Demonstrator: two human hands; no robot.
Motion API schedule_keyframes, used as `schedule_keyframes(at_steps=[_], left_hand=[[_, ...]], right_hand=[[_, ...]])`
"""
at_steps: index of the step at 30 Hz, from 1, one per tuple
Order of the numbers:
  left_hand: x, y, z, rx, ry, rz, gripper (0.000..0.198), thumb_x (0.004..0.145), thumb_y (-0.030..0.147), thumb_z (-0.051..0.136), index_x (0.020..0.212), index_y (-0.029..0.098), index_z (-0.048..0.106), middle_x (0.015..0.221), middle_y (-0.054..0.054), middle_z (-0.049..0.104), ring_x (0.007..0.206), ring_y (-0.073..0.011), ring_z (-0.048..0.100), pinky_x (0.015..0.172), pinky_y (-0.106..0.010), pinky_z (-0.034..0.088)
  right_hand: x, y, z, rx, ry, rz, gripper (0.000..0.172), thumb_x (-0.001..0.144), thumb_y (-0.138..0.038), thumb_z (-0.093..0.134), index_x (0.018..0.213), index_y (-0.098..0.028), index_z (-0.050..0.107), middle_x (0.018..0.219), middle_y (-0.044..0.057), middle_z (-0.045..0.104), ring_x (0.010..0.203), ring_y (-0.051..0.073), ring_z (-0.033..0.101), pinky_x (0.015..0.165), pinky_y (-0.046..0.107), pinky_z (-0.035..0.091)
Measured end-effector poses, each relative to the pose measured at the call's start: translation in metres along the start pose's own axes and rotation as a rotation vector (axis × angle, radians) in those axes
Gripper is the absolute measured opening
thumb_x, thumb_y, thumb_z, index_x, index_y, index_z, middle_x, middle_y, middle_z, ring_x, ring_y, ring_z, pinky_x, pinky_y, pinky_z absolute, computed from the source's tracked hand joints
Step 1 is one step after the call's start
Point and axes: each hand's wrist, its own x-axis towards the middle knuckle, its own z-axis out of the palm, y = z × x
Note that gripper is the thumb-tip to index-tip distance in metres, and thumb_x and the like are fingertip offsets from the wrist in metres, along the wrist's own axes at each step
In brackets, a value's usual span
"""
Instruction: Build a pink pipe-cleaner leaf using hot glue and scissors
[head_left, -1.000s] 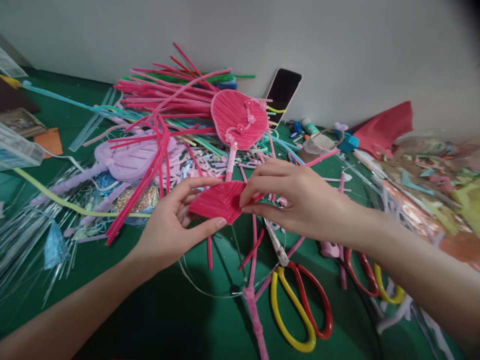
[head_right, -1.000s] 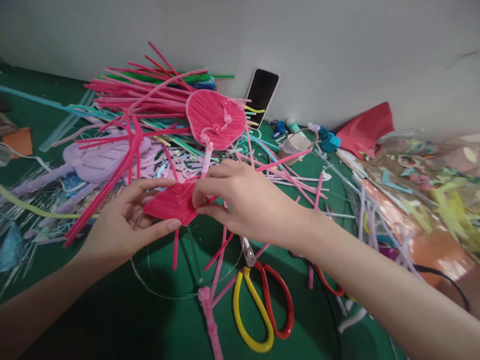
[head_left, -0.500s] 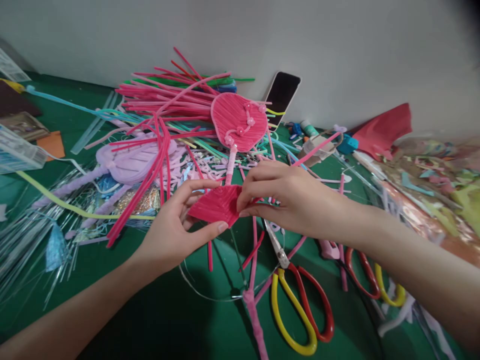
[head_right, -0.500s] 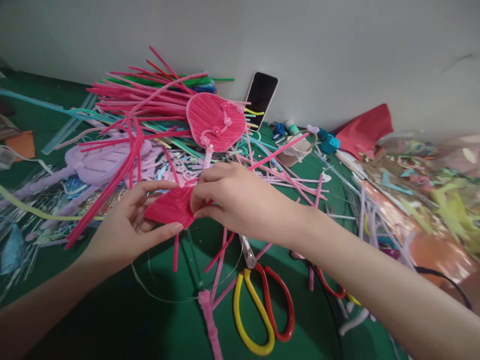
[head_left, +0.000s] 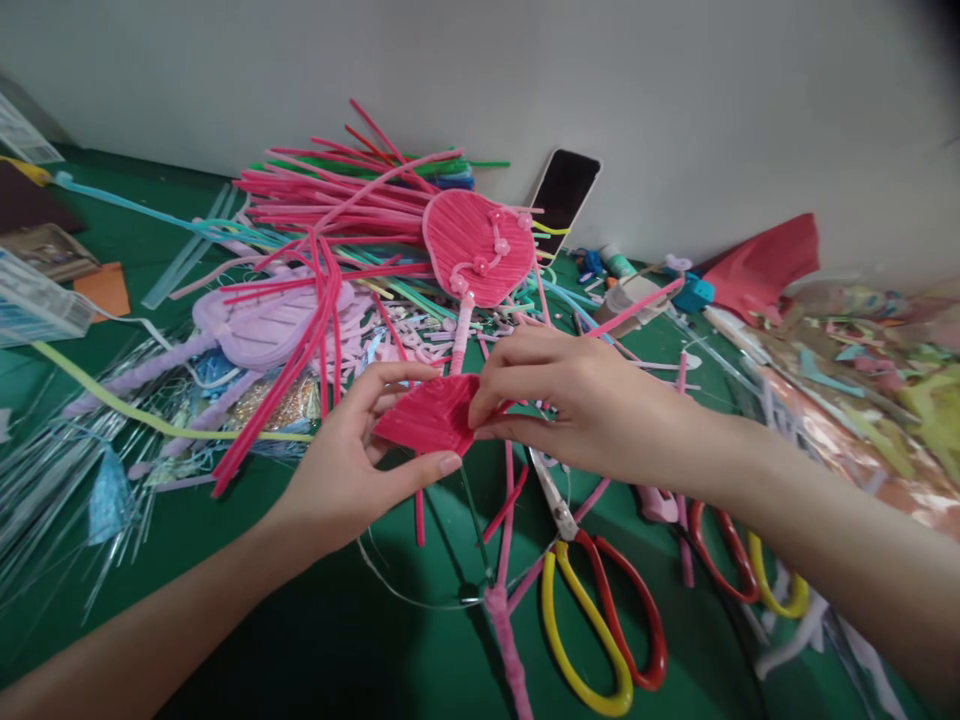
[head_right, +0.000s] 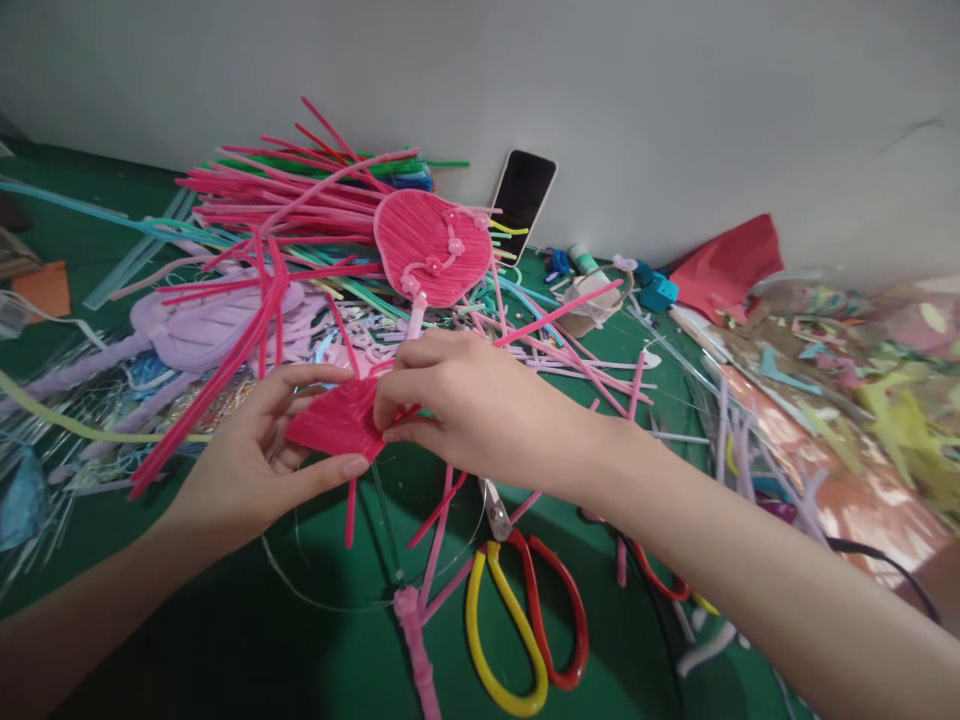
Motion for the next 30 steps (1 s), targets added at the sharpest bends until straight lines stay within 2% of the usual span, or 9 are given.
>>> schedule_keyframes(at_steps=[3, 8, 18, 22, 26, 30], left_hand=[[0.0000, 0.0003, 0.0014, -0.014, -0.007, -0.017, 0.054, 0.069, 0.028, 0.083, 0.114, 0.024, 0.053, 0.103, -0.004, 0.070, 0.092, -0.0222, 0.073, 0.080, -0.033, 0.062], [-0.0004, 0.0002, 0.0024, -0.004, -0.008, -0.022, 0.053, 0.071, 0.027, 0.081, 0.115, 0.024, 0.052, 0.101, -0.003, 0.070, 0.091, -0.0226, 0.073, 0.082, -0.035, 0.061], [0.0008, 0.0006, -0.0022, -0.066, -0.059, -0.014, 0.041, 0.080, 0.031, 0.075, 0.113, 0.024, 0.052, 0.102, -0.002, 0.068, 0.092, -0.0169, 0.071, 0.069, -0.021, 0.059], [0.0006, 0.0010, -0.0020, -0.041, -0.055, -0.018, 0.045, 0.078, 0.028, 0.078, 0.114, 0.025, 0.052, 0.101, -0.001, 0.068, 0.091, -0.0170, 0.072, 0.067, -0.019, 0.058], [0.0006, 0.0021, -0.0013, -0.041, -0.059, -0.030, 0.046, 0.077, 0.027, 0.078, 0.114, 0.025, 0.051, 0.100, -0.001, 0.069, 0.081, -0.0164, 0.073, 0.059, -0.019, 0.057], [0.0005, 0.0026, -0.0007, -0.037, -0.059, -0.042, 0.047, 0.076, 0.025, 0.077, 0.114, 0.024, 0.050, 0.096, 0.001, 0.071, 0.077, -0.0162, 0.074, 0.063, -0.022, 0.059]], right_hand=[[0.0005, -0.0004, 0.0004, 0.007, 0.000, -0.009, 0.009, 0.085, -0.011, 0.066, 0.086, -0.019, 0.070, 0.084, 0.003, 0.065, 0.081, 0.017, 0.061, 0.072, 0.030, 0.046], [0.0012, 0.0003, 0.0015, 0.012, -0.010, -0.007, 0.010, 0.086, -0.011, 0.064, 0.085, -0.020, 0.070, 0.085, 0.003, 0.066, 0.081, 0.017, 0.061, 0.074, 0.030, 0.046], [0.0012, 0.0026, 0.0013, 0.010, -0.015, -0.027, 0.011, 0.087, -0.011, 0.063, 0.086, -0.018, 0.071, 0.083, 0.003, 0.065, 0.080, 0.016, 0.059, 0.073, 0.029, 0.045], [0.0012, 0.0017, 0.0010, 0.011, -0.022, -0.023, 0.012, 0.088, -0.011, 0.062, 0.086, -0.018, 0.071, 0.084, 0.004, 0.065, 0.080, 0.016, 0.059, 0.074, 0.030, 0.045], [0.0014, 0.0017, 0.0012, -0.003, -0.025, -0.027, 0.012, 0.087, -0.010, 0.063, 0.087, -0.018, 0.072, 0.083, 0.004, 0.064, 0.079, 0.017, 0.058, 0.074, 0.030, 0.044], [0.0013, 0.0019, 0.0020, -0.013, -0.022, -0.034, 0.012, 0.087, -0.011, 0.063, 0.087, -0.019, 0.073, 0.084, 0.004, 0.064, 0.080, 0.017, 0.058, 0.074, 0.030, 0.044]])
